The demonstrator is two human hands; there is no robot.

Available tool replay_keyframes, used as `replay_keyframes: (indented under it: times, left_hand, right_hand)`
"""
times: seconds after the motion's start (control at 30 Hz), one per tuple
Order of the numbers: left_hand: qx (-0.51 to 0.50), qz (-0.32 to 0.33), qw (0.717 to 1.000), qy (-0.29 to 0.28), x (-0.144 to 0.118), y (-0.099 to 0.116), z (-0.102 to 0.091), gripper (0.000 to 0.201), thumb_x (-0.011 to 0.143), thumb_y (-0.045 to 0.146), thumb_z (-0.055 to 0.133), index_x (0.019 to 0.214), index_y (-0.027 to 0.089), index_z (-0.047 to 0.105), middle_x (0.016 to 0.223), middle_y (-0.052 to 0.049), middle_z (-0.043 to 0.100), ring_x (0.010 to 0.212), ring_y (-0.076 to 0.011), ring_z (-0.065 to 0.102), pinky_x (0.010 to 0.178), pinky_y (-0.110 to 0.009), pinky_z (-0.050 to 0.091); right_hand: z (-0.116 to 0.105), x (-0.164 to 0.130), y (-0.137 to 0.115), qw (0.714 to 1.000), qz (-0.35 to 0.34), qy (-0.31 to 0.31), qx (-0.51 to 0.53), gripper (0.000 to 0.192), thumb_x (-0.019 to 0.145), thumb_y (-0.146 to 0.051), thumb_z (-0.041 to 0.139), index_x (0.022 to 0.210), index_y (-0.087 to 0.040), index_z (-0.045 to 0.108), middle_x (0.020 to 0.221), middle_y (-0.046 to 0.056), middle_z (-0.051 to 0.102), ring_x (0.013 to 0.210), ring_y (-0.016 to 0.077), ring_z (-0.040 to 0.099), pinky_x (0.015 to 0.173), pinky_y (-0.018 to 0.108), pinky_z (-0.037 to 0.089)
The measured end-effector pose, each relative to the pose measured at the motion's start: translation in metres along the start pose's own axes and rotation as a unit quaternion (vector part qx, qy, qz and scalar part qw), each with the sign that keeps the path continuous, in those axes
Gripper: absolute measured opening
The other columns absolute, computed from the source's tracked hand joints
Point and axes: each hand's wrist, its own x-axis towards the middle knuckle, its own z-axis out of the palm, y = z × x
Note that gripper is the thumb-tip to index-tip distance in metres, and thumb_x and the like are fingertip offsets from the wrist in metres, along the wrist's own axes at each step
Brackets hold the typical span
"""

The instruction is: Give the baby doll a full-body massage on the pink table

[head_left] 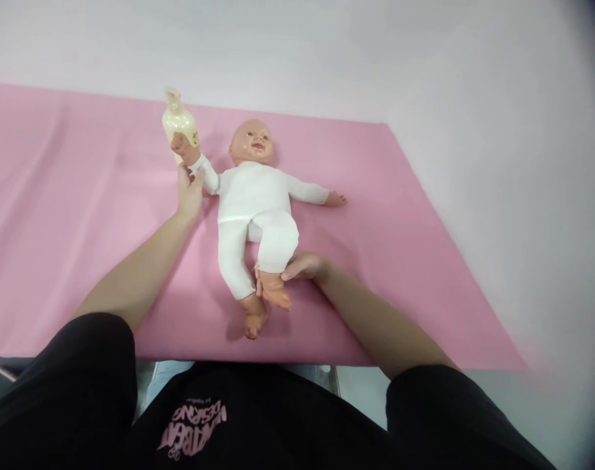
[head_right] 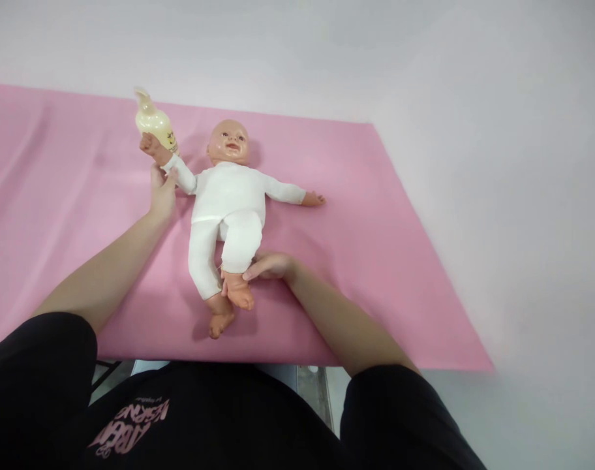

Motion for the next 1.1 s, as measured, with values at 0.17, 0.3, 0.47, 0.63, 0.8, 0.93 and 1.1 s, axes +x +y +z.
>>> replay_keyframes:
  times: [0.17, 0.3, 0.47, 0.63, 0.8, 0.93, 1.1]
  left_hand:
    - [-0.052, -0.057, 0.996, 0.035, 0.000, -0.001, -0.002, 0.061, 0.081, 0.076, 0.075, 0.112, 0.028, 0.055, 0.121, -0.008, 0.065, 0.119, -0.0269, 0.067, 0.102, -0.045, 0.058]
    - [-0.045, -0.060, 0.996, 0.039, 0.002, -0.007, -0.004, 0.061, 0.080, 0.080, 0.072, 0.111, 0.029, 0.057, 0.123, -0.009, 0.066, 0.123, -0.0283, 0.067, 0.103, -0.045, 0.059]
    - [0.027, -0.024, 0.999, 0.005, 0.009, -0.024, -0.010, 0.065, 0.086, 0.087, 0.055, 0.121, 0.032, 0.053, 0.133, -0.011, 0.065, 0.121, -0.0264, 0.069, 0.098, -0.044, 0.062]
    - [0.077, 0.023, 0.996, -0.030, 0.012, -0.032, -0.013, 0.068, 0.090, 0.089, 0.041, 0.128, 0.033, 0.051, 0.136, -0.011, 0.065, 0.121, -0.0249, 0.069, 0.094, -0.042, 0.062]
    - [0.037, -0.027, 0.999, 0.007, 0.009, -0.027, -0.010, 0.067, 0.087, 0.088, 0.053, 0.121, 0.030, 0.051, 0.134, -0.009, 0.065, 0.119, -0.0231, 0.067, 0.095, -0.041, 0.061]
    - [0.034, -0.023, 0.999, 0.003, 0.006, -0.020, -0.009, 0.065, 0.088, 0.084, 0.059, 0.121, 0.029, 0.051, 0.132, -0.009, 0.065, 0.118, -0.0229, 0.067, 0.096, -0.042, 0.060]
    - [0.078, 0.017, 0.997, -0.020, 0.003, -0.010, -0.005, 0.065, 0.089, 0.084, 0.055, 0.127, 0.032, 0.052, 0.131, -0.009, 0.064, 0.124, -0.0254, 0.065, 0.102, -0.044, 0.058]
  right_hand:
    - [0.000, -0.001, -0.001, 1.000, -0.006, 0.000, 0.005, 0.044, 0.085, -0.040, 0.079, 0.116, -0.013, 0.065, 0.104, 0.014, 0.081, 0.110, 0.0278, 0.076, 0.107, 0.046, 0.052]
    - [0.001, 0.000, -0.002, 1.000, 0.001, 0.006, 0.003, 0.046, 0.084, -0.041, 0.079, 0.118, -0.013, 0.065, 0.104, 0.014, 0.081, 0.106, 0.0278, 0.076, 0.105, 0.047, 0.053]
    - [0.000, 0.000, -0.001, 1.000, 0.015, 0.017, 0.001, 0.051, 0.081, -0.044, 0.081, 0.117, -0.011, 0.064, 0.103, 0.016, 0.081, 0.103, 0.0293, 0.075, 0.103, 0.048, 0.053]
    - [-0.001, 0.000, 0.000, 1.000, 0.006, 0.011, -0.003, 0.049, 0.081, -0.045, 0.081, 0.114, -0.013, 0.063, 0.102, 0.016, 0.080, 0.103, 0.0298, 0.075, 0.103, 0.049, 0.053]
    - [0.000, -0.001, -0.001, 1.000, 0.015, 0.016, -0.011, 0.051, 0.082, -0.045, 0.080, 0.116, -0.011, 0.061, 0.101, 0.017, 0.079, 0.108, 0.0314, 0.074, 0.104, 0.049, 0.052]
    - [0.001, 0.000, -0.003, 1.000, 0.019, 0.012, -0.019, 0.053, 0.081, -0.047, 0.078, 0.117, -0.013, 0.059, 0.103, 0.018, 0.079, 0.113, 0.0330, 0.073, 0.105, 0.052, 0.051]
    - [0.001, 0.001, -0.002, 1.000, 0.008, 0.000, -0.009, 0.057, 0.080, -0.053, 0.077, 0.116, -0.014, 0.058, 0.110, 0.021, 0.077, 0.115, 0.0342, 0.071, 0.102, 0.050, 0.053]
